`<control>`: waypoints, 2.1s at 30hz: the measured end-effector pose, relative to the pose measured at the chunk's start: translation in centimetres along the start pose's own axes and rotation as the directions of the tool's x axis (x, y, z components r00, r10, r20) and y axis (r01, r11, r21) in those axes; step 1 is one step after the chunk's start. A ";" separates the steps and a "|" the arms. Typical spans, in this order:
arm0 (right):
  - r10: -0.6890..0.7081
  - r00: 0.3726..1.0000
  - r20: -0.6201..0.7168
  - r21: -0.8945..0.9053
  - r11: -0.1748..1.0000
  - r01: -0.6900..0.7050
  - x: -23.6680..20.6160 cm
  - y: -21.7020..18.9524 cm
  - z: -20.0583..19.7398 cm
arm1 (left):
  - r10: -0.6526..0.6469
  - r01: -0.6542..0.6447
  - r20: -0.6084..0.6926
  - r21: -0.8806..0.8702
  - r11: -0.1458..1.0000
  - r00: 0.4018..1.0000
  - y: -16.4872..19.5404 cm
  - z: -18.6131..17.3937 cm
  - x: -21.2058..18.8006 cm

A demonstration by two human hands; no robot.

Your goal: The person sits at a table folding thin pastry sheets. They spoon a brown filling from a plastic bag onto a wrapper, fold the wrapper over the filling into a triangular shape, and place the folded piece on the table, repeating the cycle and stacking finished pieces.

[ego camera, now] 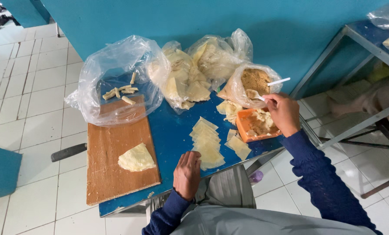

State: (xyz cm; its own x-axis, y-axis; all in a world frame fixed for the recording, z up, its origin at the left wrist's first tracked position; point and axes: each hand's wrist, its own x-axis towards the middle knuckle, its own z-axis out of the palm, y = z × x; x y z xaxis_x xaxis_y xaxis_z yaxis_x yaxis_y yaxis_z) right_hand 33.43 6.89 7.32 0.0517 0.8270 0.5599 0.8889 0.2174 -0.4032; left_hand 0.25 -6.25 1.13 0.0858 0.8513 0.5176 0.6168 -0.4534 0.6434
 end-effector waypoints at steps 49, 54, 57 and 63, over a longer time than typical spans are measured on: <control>-0.095 0.889 0.448 0.511 0.843 -0.167 -11.3 -8.4 0.1 | -0.086 0.094 0.053 -0.196 0.976 0.995 -0.2 -0.4 0.1; -0.097 0.877 0.471 0.409 0.904 -0.120 -12.8 -9.7 1.3 | 0.006 0.003 0.077 -0.114 0.993 0.997 0.1 -0.8 0.3; -0.125 0.887 0.445 0.322 0.946 -0.028 -12.7 -10.0 1.3 | 0.033 -0.029 0.125 -0.037 0.999 0.992 0.2 -0.7 0.4; -0.269 0.910 0.315 0.333 0.929 0.160 -12.7 -10.0 1.6 | 0.075 -0.084 0.160 0.049 0.995 0.984 0.3 -0.3 0.6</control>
State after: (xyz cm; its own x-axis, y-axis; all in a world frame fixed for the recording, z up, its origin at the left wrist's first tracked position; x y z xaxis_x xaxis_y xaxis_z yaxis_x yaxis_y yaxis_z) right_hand 23.12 -4.95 3.12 -0.3358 0.8574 0.3900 0.6829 0.5068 -0.5262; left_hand 0.25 -5.98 1.80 0.2562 0.8461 0.4674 0.6454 -0.5097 0.5689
